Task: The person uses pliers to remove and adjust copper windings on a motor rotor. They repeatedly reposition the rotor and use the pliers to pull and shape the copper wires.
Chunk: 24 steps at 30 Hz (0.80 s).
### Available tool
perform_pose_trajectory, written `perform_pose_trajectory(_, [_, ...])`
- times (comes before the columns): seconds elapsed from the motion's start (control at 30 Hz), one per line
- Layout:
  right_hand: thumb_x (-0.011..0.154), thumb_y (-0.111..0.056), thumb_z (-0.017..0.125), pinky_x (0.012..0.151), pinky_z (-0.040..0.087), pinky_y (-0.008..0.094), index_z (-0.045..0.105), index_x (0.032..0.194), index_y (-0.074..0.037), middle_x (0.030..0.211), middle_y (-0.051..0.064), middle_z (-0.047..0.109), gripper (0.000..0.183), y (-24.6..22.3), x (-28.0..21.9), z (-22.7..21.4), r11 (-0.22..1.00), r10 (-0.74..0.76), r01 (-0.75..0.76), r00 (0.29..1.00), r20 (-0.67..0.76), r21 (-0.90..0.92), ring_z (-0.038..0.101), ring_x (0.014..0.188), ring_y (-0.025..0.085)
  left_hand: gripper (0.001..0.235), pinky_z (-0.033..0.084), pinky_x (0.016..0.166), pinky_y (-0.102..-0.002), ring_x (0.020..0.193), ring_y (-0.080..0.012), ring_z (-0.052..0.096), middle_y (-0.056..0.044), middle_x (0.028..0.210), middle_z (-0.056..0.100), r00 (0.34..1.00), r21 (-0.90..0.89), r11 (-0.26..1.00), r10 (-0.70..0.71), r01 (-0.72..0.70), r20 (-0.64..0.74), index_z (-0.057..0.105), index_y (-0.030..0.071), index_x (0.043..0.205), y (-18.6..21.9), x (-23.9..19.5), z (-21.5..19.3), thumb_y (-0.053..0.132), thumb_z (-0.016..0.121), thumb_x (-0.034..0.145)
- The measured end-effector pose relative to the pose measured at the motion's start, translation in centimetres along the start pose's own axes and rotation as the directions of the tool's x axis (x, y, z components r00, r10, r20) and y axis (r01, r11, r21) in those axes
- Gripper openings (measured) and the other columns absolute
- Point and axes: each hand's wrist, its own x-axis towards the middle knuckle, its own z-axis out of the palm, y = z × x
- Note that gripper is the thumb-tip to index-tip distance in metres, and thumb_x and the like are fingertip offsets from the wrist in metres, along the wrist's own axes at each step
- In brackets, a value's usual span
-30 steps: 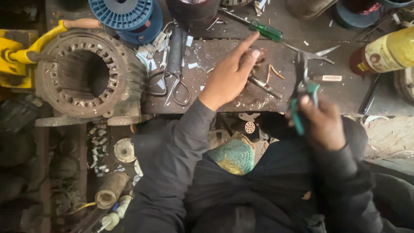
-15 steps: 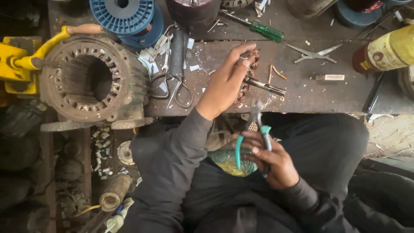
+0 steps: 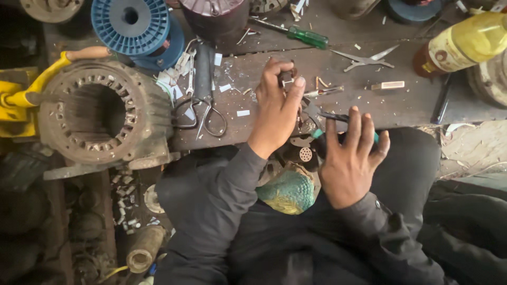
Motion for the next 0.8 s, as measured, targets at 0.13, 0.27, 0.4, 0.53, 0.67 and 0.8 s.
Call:
perform_pose_trajectory(0.13, [0.084, -0.013, 0.059, 0.114, 0.029, 0.062, 0.065, 0.134, -0.013, 0.152, 0.019, 0.047, 0.050, -0.2, 0.7, 0.3, 0.993, -0.059, 0.051, 0.996, -0.068, -0.104, 0.045, 0.141, 0.038, 0.046, 0.051, 0.097, -0.044, 0.116, -0.0361, 0.057, -0.022, 0.150, 0.042, 0.968, -0.301, 0.923, -0.206, 0.241, 0.144, 0.040, 0.007, 0.137, 0.1, -0.1, -0.3, 0.035, 0.056, 0.104])
perform_pose_trajectory(0.27, [0.086, -0.011, 0.062, 0.089, 0.046, 0.050, 0.065, 0.118, -0.004, 0.130, 0.022, 0.056, 0.033, 0.8, 1.7, 0.3, 0.986, -0.153, 0.149, 0.987, 0.040, 0.079, 0.056, 0.110, 0.039, 0.040, 0.037, 0.118, -0.045, 0.149, -0.0385, 0.040, -0.026, 0.158, 0.039, 0.999, -0.266, 0.964, -0.008, 0.019, 0.042, 0.040, 0.004, 0.139, -0.4, -0.4, -0.1, 0.027, 0.054, 0.109])
perform_pose_trajectory(0.4, [0.068, -0.008, 0.068, 0.082, 0.051, 0.048, 0.064, 0.103, -0.001, 0.116, 0.023, 0.057, 0.036, 2.0, 2.3, 0.3, 0.932, -0.185, 0.144, 0.979, 0.092, 0.334, 0.059, 0.097, 0.041, 0.037, 0.030, 0.128, -0.046, 0.153, -0.0393, 0.040, -0.027, 0.154, 0.044, 0.999, -0.254, 0.967, 0.009, -0.020, -0.043, 0.041, 0.004, 0.140, -0.8, -0.9, 0.9, 0.024, 0.053, 0.111])
perform_pose_trajectory(0.53, [0.067, -0.004, 0.072, 0.080, 0.052, 0.047, 0.063, 0.103, 0.002, 0.114, 0.024, 0.058, 0.037, 3.2, 2.0, 0.7, 0.843, -0.194, 0.100, 0.973, 0.126, 0.529, 0.062, 0.097, 0.042, 0.035, 0.031, 0.128, -0.045, 0.152, -0.0381, 0.039, -0.025, 0.154, 0.043, 0.997, -0.205, 0.977, 0.045, -0.056, -0.060, 0.042, 0.005, 0.140, -0.9, -1.2, 1.8, 0.024, 0.053, 0.112])
perform_pose_trajectory(0.67, [0.079, 0.003, 0.055, 0.074, 0.057, 0.037, 0.063, 0.103, 0.000, 0.098, 0.020, 0.068, 0.026, 4.1, 2.3, 2.1, 0.227, -0.255, -0.493, 0.802, 0.540, 0.840, 0.070, 0.083, 0.027, 0.033, 0.036, 0.125, -0.042, 0.144, -0.0314, 0.044, -0.021, 0.149, 0.046, 0.998, -0.205, 0.978, 0.014, -0.026, -0.061, 0.042, 0.006, 0.140, -0.8, -1.1, 1.6, 0.025, 0.050, 0.114])
perform_pose_trajectory(0.8, [0.073, 0.009, 0.049, 0.074, 0.059, 0.042, 0.058, 0.099, 0.006, 0.108, 0.024, 0.063, 0.028, 3.9, 3.6, 3.9, -0.389, -0.514, -0.703, 0.702, 0.493, 0.595, 0.068, 0.086, 0.029, 0.030, 0.040, 0.119, -0.039, 0.133, -0.0246, 0.051, -0.018, 0.147, 0.048, 0.995, -0.295, 0.954, -0.077, 0.053, -0.070, 0.043, 0.006, 0.140, -1.2, -0.6, -0.3, 0.024, 0.046, 0.116])
